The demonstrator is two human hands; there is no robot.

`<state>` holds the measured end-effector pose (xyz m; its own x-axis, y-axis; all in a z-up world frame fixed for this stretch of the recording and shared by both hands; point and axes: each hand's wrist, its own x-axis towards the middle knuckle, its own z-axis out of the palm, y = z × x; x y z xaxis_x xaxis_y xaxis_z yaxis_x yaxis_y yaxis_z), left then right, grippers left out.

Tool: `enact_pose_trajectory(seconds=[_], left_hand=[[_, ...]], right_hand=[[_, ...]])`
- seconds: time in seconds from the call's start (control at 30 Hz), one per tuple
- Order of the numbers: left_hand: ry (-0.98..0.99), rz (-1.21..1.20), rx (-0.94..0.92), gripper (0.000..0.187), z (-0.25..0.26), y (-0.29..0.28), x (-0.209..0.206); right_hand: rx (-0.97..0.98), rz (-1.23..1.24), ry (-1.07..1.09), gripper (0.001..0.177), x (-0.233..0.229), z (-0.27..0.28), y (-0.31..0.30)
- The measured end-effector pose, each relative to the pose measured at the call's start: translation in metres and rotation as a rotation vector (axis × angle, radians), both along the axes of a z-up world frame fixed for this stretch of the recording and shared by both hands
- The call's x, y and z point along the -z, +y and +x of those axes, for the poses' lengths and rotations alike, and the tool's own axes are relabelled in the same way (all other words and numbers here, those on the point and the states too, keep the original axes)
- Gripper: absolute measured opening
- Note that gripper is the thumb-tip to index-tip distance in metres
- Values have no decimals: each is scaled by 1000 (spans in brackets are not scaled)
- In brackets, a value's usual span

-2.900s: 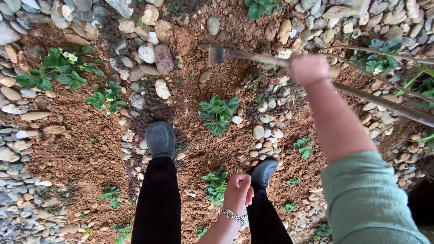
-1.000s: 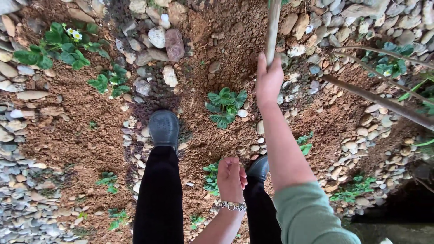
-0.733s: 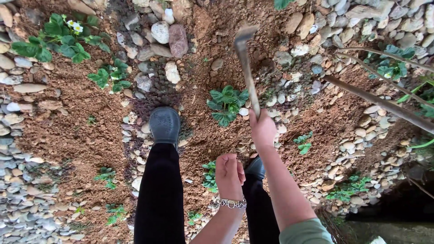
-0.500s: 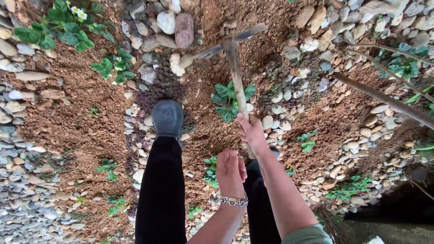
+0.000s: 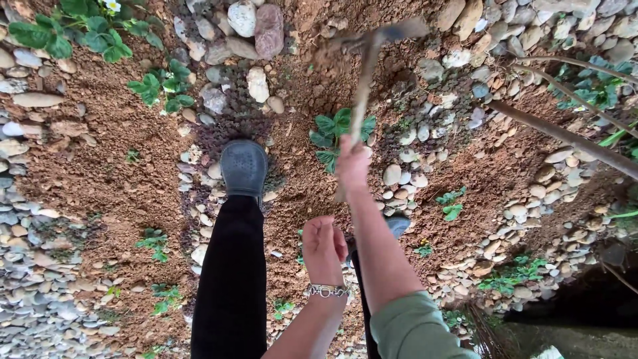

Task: Using a hand hoe to loosen soil and arrange rocks in a garden bed around plants

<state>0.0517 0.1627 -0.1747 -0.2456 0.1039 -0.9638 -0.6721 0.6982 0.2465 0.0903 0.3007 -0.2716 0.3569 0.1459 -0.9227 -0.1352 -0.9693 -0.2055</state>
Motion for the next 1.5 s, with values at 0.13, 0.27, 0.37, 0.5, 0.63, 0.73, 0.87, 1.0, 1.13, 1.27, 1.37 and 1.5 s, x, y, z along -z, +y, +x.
enact_pose_trajectory(seconds=[0.13, 0.27, 0.37, 0.5, 0.63, 0.73, 0.87, 1.0, 1.13, 1.27, 1.37, 1.5], left_hand=[[-27, -8, -15, 9, -2, 4, 0], [-46, -8, 11, 7, 4, 10, -9], [-59, -50, 22, 5, 0, 18, -18], [-73, -101, 5, 13, -5, 25, -19], [-84, -65, 12, 13, -4, 24, -16], [-125, -101, 6, 10, -2, 34, -19], [-105, -120, -11, 11, 4, 42, -28], [-102, -100, 8, 14, 10, 43, -18], [-48, 2, 8, 14, 18, 34, -20], [-33, -54, 2, 11, 10, 46, -30], [-28, -29, 23, 11, 14, 44, -15], [-27, -21, 19, 14, 17, 42, -16]], right_hand=[[-242, 63, -31, 26, 41, 12, -62], [-360, 261, -147, 26, 15, 34, -44], [-436, 398, -298, 26, 22, 55, 5], [-913, 249, -534, 34, 58, 127, 73], [-1484, -251, -695, 51, 36, 194, 80], [-1396, -30, -632, 42, -7, 188, 87], [-1216, 362, -527, 41, 17, 168, 84], [-1326, -159, -440, 47, 63, 174, 52], [-1456, -14, -660, 62, 50, 174, 28], [-1180, 205, -638, 45, 47, 159, 14], [-1215, 131, -578, 49, 72, 163, -4], [-1032, 146, -423, 45, 30, 134, 1]])
